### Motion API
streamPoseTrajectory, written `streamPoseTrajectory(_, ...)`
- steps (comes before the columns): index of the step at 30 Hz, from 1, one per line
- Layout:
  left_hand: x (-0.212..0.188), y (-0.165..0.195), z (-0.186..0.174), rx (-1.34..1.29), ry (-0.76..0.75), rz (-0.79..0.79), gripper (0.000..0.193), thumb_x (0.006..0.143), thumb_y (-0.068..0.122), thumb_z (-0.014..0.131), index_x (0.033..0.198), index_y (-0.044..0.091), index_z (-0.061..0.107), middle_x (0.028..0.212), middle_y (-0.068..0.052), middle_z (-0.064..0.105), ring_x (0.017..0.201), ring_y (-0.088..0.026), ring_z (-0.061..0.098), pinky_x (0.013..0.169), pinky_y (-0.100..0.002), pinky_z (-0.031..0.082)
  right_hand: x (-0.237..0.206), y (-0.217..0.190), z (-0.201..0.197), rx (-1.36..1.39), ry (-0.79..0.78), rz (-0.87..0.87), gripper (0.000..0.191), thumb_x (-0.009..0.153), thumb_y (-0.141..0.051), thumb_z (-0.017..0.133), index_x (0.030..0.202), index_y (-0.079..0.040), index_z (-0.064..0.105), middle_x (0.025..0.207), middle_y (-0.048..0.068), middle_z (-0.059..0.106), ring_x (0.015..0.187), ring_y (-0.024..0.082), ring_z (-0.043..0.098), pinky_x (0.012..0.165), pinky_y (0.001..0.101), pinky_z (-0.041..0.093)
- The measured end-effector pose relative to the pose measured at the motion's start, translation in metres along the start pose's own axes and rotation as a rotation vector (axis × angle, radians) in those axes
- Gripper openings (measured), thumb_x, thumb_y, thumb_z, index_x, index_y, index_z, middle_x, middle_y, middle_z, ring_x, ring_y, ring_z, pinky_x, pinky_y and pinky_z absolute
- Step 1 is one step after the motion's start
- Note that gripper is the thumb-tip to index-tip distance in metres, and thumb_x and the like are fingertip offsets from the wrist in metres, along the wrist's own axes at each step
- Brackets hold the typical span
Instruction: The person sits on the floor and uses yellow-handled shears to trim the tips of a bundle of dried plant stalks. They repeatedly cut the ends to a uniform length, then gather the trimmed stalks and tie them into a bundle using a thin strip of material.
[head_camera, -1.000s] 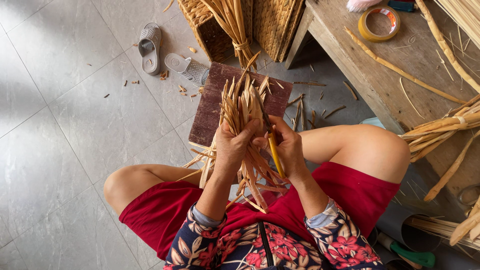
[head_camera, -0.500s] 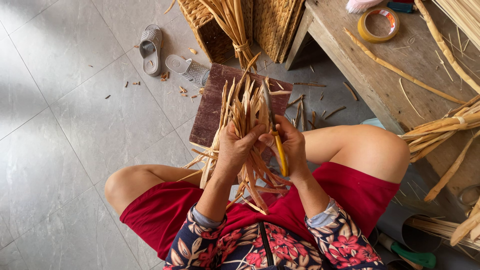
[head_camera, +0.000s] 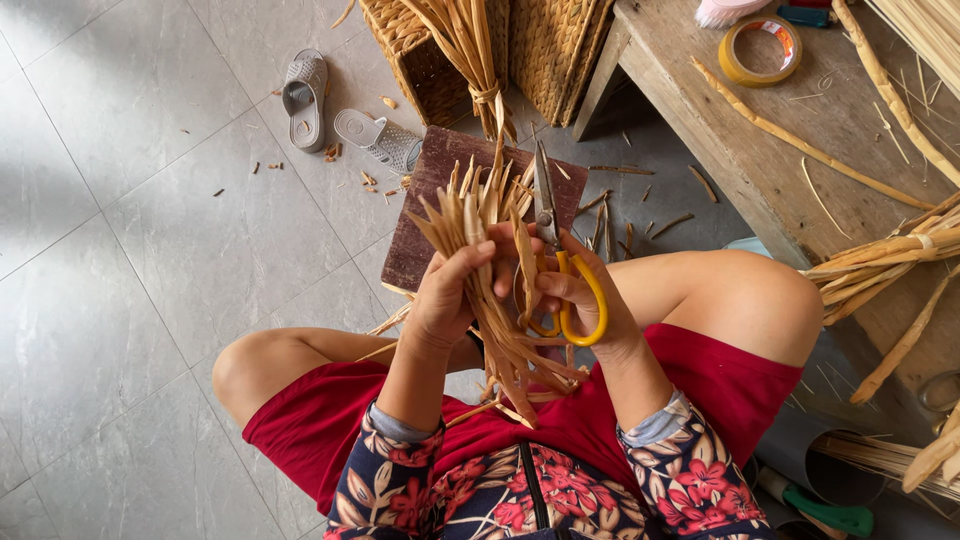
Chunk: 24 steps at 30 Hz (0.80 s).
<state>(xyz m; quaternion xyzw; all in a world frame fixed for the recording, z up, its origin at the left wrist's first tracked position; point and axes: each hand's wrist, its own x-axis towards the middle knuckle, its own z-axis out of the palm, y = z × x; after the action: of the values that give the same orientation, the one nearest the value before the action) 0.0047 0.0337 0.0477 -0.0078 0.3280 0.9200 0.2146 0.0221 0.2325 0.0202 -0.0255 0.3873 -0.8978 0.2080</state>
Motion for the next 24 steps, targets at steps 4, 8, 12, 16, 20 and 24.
streamPoseTrajectory(4, 0.000, -0.007, -0.002, 0.085, 0.033, -0.058, 0.038, 0.094, 0.012, 0.068, 0.126, -0.006, 0.065, 0.100, -0.010, 0.074, 0.067, -0.011, 0.058, 0.065, -0.025, 0.051, 0.003, 0.003, -0.004, -0.005, -0.080, 0.020, 0.055, 0.094, -0.007, 0.070, 0.145, -0.002, 0.051, 0.099, 0.007, 0.070, 0.074, 0.007, 0.058, 0.061, 0.0175, 0.043)
streamPoseTrajectory(8, 0.001, -0.018, -0.005, 0.149, 0.118, 0.051, 0.024, 0.097, 0.012, 0.074, 0.116, -0.002, 0.068, 0.088, -0.004, 0.068, 0.070, -0.011, 0.060, 0.064, -0.025, 0.051, 0.006, 0.012, -0.002, -0.103, 0.049, -0.018, 0.050, 0.095, -0.014, 0.071, 0.140, -0.004, 0.051, 0.104, 0.006, 0.068, 0.086, 0.012, 0.065, 0.071, 0.0229, 0.052)
streamPoseTrajectory(12, 0.007, -0.024, -0.012, 0.254, 0.253, 0.137, 0.019, 0.097, 0.015, 0.075, 0.111, 0.002, 0.071, 0.081, -0.002, 0.066, 0.071, -0.009, 0.061, 0.065, -0.024, 0.053, 0.007, 0.013, 0.001, -0.463, 0.089, -0.150, 0.053, 0.098, -0.024, 0.075, 0.142, -0.006, 0.052, 0.114, 0.005, 0.061, 0.108, 0.013, 0.062, 0.097, 0.0275, 0.051)
streamPoseTrajectory(16, 0.012, -0.025, -0.018, 0.280, 0.312, 0.194, 0.020, 0.094, 0.015, 0.075, 0.109, 0.003, 0.071, 0.083, -0.002, 0.070, 0.069, -0.010, 0.063, 0.062, -0.024, 0.053, 0.002, 0.009, 0.006, -0.604, 0.050, -0.087, 0.059, 0.096, -0.030, 0.075, 0.144, -0.005, 0.053, 0.116, 0.006, 0.060, 0.109, 0.015, 0.057, 0.099, 0.0296, 0.046)
streamPoseTrajectory(20, 0.010, -0.025, -0.021, 0.298, 0.316, 0.188, 0.021, 0.095, 0.017, 0.075, 0.111, 0.003, 0.071, 0.086, -0.003, 0.071, 0.071, -0.010, 0.064, 0.063, -0.023, 0.053, 0.003, 0.009, 0.011, -0.597, 0.017, -0.059, 0.065, 0.094, -0.034, 0.076, 0.146, -0.004, 0.052, 0.117, 0.005, 0.064, 0.108, 0.014, 0.058, 0.099, 0.0290, 0.046)
streamPoseTrajectory(24, 0.011, -0.027, -0.021, 0.248, 0.335, 0.163, 0.022, 0.094, 0.017, 0.075, 0.111, 0.004, 0.071, 0.086, -0.003, 0.071, 0.069, -0.010, 0.064, 0.061, -0.024, 0.053, 0.003, 0.011, 0.011, -0.561, 0.023, -0.075, 0.063, 0.094, -0.034, 0.075, 0.144, -0.003, 0.053, 0.118, 0.005, 0.067, 0.112, 0.014, 0.063, 0.102, 0.0293, 0.051)
